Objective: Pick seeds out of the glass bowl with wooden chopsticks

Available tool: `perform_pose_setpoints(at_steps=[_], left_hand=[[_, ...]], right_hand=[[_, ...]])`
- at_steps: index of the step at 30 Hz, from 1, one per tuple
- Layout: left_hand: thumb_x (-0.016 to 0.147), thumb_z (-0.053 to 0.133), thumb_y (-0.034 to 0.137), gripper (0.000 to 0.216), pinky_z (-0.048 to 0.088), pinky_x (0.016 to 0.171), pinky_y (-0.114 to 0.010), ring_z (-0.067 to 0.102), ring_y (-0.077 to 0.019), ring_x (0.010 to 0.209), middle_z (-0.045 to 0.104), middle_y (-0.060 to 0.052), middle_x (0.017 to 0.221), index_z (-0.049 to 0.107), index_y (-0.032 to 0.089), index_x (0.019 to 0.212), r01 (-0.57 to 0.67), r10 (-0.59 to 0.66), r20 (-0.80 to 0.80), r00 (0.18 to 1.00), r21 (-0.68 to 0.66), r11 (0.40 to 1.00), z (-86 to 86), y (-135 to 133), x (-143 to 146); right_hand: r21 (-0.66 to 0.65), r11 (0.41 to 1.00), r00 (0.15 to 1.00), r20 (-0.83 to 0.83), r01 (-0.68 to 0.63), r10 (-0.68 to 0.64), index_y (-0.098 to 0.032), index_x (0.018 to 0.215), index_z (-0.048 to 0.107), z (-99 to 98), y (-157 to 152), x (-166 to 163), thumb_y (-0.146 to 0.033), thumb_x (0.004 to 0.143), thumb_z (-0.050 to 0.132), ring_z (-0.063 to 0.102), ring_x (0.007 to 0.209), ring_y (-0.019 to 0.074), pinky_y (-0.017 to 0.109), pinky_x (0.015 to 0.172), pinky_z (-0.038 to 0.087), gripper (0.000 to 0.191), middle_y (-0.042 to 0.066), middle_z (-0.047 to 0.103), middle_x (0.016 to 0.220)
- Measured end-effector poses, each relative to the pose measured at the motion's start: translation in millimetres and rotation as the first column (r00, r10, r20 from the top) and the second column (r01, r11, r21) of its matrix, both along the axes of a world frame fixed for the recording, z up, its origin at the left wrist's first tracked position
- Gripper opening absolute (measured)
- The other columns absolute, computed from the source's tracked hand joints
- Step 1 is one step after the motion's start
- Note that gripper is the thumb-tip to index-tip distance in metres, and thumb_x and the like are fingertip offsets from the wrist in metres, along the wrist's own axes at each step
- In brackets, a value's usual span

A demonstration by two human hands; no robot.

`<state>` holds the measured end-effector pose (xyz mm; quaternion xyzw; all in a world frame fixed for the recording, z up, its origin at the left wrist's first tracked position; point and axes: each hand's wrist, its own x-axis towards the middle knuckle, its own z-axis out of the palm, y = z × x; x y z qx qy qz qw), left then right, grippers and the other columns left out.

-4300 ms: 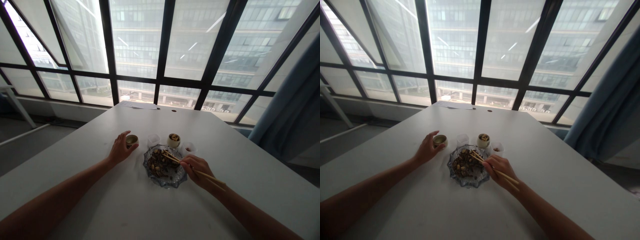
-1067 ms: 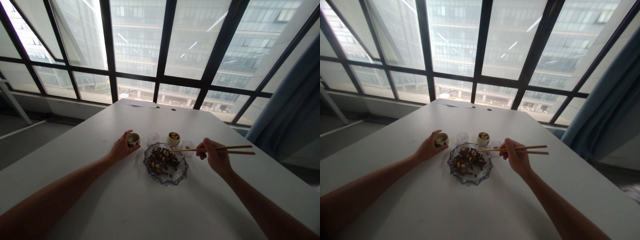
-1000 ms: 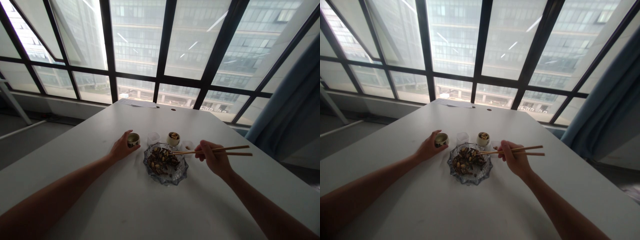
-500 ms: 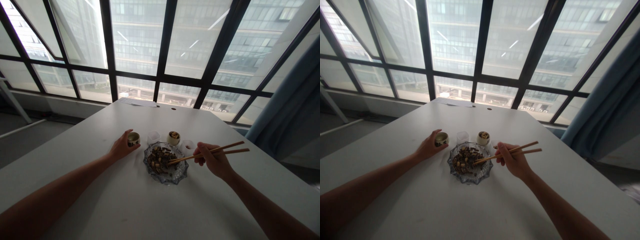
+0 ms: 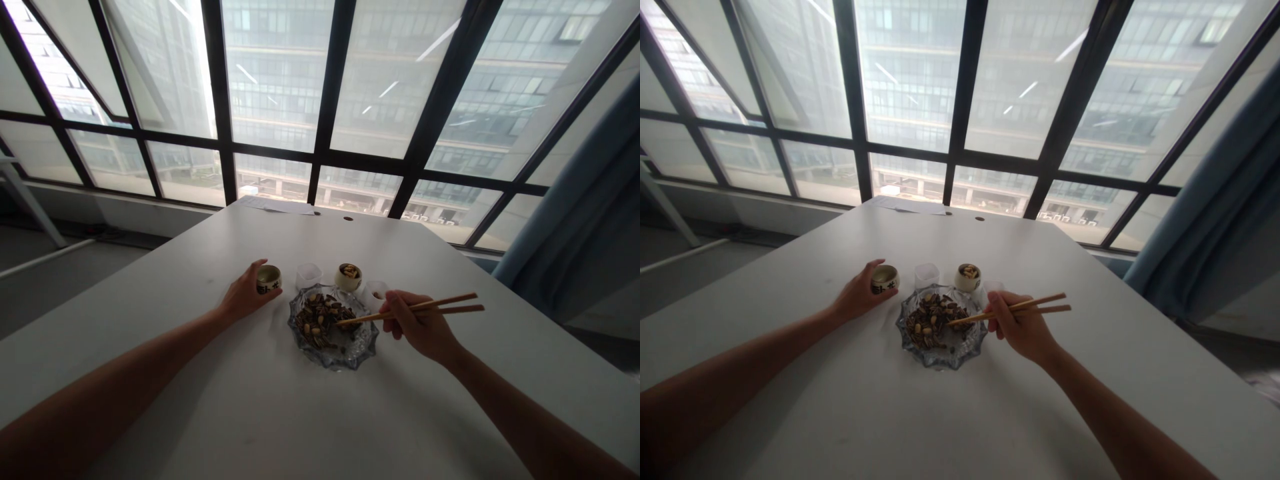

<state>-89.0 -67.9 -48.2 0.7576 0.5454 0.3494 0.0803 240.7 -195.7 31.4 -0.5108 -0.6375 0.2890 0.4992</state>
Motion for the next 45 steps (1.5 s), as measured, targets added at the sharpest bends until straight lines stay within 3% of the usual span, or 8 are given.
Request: perform_pose_setpoints(at_steps=[7,12,17,21,26,31,35,45], left_hand=[[0.076,0.070,0.059,0.076,0.056,0.090,-0.046,0.069,-0.0310,0.105,0.067,-0.013,0.125,0.043,0.023,0.138,0.008,-0.008,0.009,1.000,0.026,1.000,-1.8,1,-1],[0.076,0.069,0.059,0.078,0.055,0.091,-0.048,0.068,-0.0321,0.108,0.067,-0.014,0.126,0.041,0.022,0.140,0.013,-0.013,0.007,1.000,0.001,1.000,-1.4,1,-1],[0.074,0.073,0.055,0.079,0.054,0.096,-0.048,0.065,-0.0324,0.115,0.062,-0.015,0.133,0.042,0.022,0.139,0.062,-0.064,0.032,0.997,0.058,0.996,-3.8,2,-2],[0.071,0.077,0.047,0.078,0.050,0.104,-0.047,0.060,-0.0316,0.124,0.059,-0.013,0.138,0.044,0.022,0.137,0.141,-0.145,0.018,0.989,0.142,0.980,-5.0,2,-2],[0.072,0.078,0.040,0.073,0.047,0.108,-0.046,0.057,-0.0303,0.126,0.059,-0.013,0.137,0.045,0.022,0.135,0.162,-0.174,0.042,0.984,0.204,0.965,-4.5,2,-2],[0.072,0.077,0.046,0.074,0.048,0.106,-0.045,0.060,-0.0300,0.124,0.060,-0.014,0.136,0.045,0.021,0.135,0.183,-0.204,0.088,0.975,0.201,0.962,-3.5,0,-2],[0.071,0.076,0.055,0.082,0.054,0.096,-0.043,0.067,-0.0289,0.110,0.066,-0.014,0.125,0.043,0.019,0.136,0.146,-0.171,0.153,0.973,0.159,0.976,-1.7,-1,-2],[0.071,0.073,0.062,0.088,0.055,0.092,-0.047,0.067,-0.0316,0.110,0.066,-0.017,0.126,0.040,0.020,0.141,0.003,-0.001,0.092,0.996,-0.024,1.000,0.2,3,-5]], right_hand=[[-0.158,0.979,0.887,-0.425,0.126,-0.182,-0.016,0.058,0.063,-10.4,25,17,-0.067,0.068,0.076,0.047,0.031,0.0118,0.021,0.027,0.035,0.054,0.003,0.057,0.039],[-0.135,0.982,0.876,-0.447,0.136,-0.182,-0.016,0.058,0.062,-7.9,26,15,-0.067,0.067,0.077,0.047,0.031,0.0121,0.022,0.029,0.036,0.053,0.003,0.056,0.039],[0.288,0.936,0.979,-0.086,0.201,-0.183,-0.020,0.065,0.067,-7.0,4,11,-0.069,0.086,0.058,0.056,0.037,0.0150,0.027,0.037,0.045,0.054,0.005,0.065,0.049],[0.549,0.811,0.911,0.409,-0.203,-0.049,-0.025,0.070,0.073,-9.9,-8,14,-0.062,0.092,0.053,0.065,0.050,0.0177,0.030,0.050,0.055,0.047,0.005,0.069,0.056],[0.607,0.710,0.844,0.536,-0.357,-0.034,-0.025,0.080,0.075,-11.1,-7,16,-0.043,0.097,0.054,0.067,0.054,0.0171,0.029,0.054,0.056,0.032,0.004,0.071,0.061],[0.570,0.811,0.964,0.265,-0.130,-0.032,-0.023,0.071,0.071,-10.6,-9,5,-0.052,0.098,0.051,0.062,0.045,0.0157,0.027,0.045,0.050,0.044,0.004,0.067,0.055],[0.278,0.938,0.970,-0.186,0.207,-0.158,-0.020,0.066,0.066,-11.5,0,-2,-0.065,0.090,0.057,0.055,0.036,0.0147,0.026,0.035,0.044,0.052,0.004,0.064,0.048],[0.093,0.961,0.894,-0.398,0.260,-0.204,-0.016,0.062,0.064,-21.6,26,15,-0.075,0.073,0.069,0.051,0.032,0.0124,0.024,0.032,0.039,0.060,0.004,0.062,0.044]])
